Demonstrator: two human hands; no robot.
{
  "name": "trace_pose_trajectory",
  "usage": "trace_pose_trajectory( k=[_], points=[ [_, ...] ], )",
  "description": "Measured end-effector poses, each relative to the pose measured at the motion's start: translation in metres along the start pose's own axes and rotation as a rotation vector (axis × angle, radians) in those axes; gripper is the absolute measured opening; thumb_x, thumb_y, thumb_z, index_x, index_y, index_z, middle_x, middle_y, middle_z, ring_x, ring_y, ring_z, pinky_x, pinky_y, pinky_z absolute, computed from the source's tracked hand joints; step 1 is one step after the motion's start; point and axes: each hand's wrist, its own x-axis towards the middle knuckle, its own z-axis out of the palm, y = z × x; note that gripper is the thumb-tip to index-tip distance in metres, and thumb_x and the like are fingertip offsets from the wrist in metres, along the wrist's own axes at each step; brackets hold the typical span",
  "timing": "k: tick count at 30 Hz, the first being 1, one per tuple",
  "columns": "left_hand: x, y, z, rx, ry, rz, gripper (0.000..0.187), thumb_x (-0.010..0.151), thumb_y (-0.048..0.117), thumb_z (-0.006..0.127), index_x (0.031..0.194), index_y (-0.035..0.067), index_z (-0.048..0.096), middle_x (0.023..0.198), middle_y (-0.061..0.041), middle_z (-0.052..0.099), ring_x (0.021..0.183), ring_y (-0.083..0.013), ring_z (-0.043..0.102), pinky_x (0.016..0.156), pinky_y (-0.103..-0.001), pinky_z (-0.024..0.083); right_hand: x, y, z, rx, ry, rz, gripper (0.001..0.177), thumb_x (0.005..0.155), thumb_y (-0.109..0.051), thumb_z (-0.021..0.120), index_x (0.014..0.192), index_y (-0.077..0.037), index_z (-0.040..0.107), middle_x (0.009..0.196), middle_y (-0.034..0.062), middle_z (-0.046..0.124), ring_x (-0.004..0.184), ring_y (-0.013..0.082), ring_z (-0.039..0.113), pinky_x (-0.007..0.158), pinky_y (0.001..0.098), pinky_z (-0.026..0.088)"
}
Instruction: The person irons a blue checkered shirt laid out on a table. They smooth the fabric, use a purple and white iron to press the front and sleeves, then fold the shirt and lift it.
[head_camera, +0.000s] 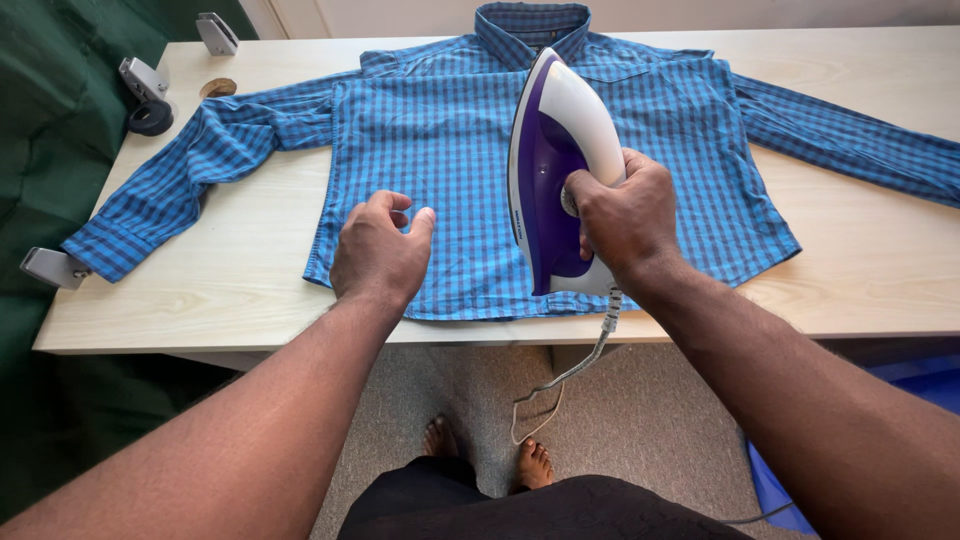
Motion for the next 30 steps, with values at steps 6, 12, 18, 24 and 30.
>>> trace_pose_trajectory(
  k=[6,12,18,24,30],
  points=[
    [-0.017,0.005,-0.003,0.032,0.007,0.064,0.038,0.098,0.043,0.064,0.129,0.020,0.061,0.135,-0.003,0.057,0.116,-0.0195,0.063,0.094,-0.044,0.056,-0.023,-0.003,-0.009,0.013,0.028,-0.004,0.026,0.085,-0.008,0.064,0.105,0.009,0.061,0.071,0.0125,0.066,0.043,0.0117,0.060,0.033,0.0243,0.051],
    [-0.027,-0.003,-0.009,0.030,-0.021,0.158,0.040,0.096,0.040,0.066,0.130,0.020,0.059,0.137,-0.002,0.053,0.127,-0.0196,0.054,0.102,-0.046,0.049,-0.047,-0.016,-0.004,0.003,0.082,-0.002,0.020,0.085,-0.008,0.064,0.099,0.006,0.062,0.066,0.0109,0.064,0.041,0.0124,0.058,0.032,0.0259,0.048],
    [-0.036,-0.020,-0.019,0.033,-0.028,0.282,0.041,0.093,0.037,0.072,0.129,0.021,0.060,0.138,-0.003,0.053,0.129,-0.0212,0.052,0.107,-0.047,0.045,-0.078,-0.034,0.009,0.039,0.138,0.006,0.015,0.083,-0.008,0.065,0.092,0.004,0.064,0.064,0.0070,0.063,0.042,0.0113,0.056,0.033,0.0261,0.046],
    [-0.060,-0.015,-0.015,-0.118,-0.005,0.517,0.039,0.090,0.030,0.078,0.124,0.020,0.063,0.136,-0.004,0.056,0.125,-0.0210,0.057,0.104,-0.045,0.048,-0.105,-0.045,0.013,0.028,0.174,0.010,0.018,0.086,-0.009,0.066,0.095,0.005,0.064,0.064,0.0067,0.063,0.041,0.0108,0.056,0.033,0.0265,0.045],
    [-0.085,0.002,-0.011,-0.352,0.086,0.875,0.043,0.085,0.024,0.083,0.125,0.020,0.065,0.131,-0.003,0.062,0.120,-0.0242,0.064,0.097,-0.045,0.053,-0.120,-0.047,0.004,0.061,0.221,0.018,0.018,0.089,-0.012,0.067,0.097,0.004,0.063,0.064,0.0063,0.062,0.040,0.0113,0.054,0.031,0.0277,0.044]
  ],
)
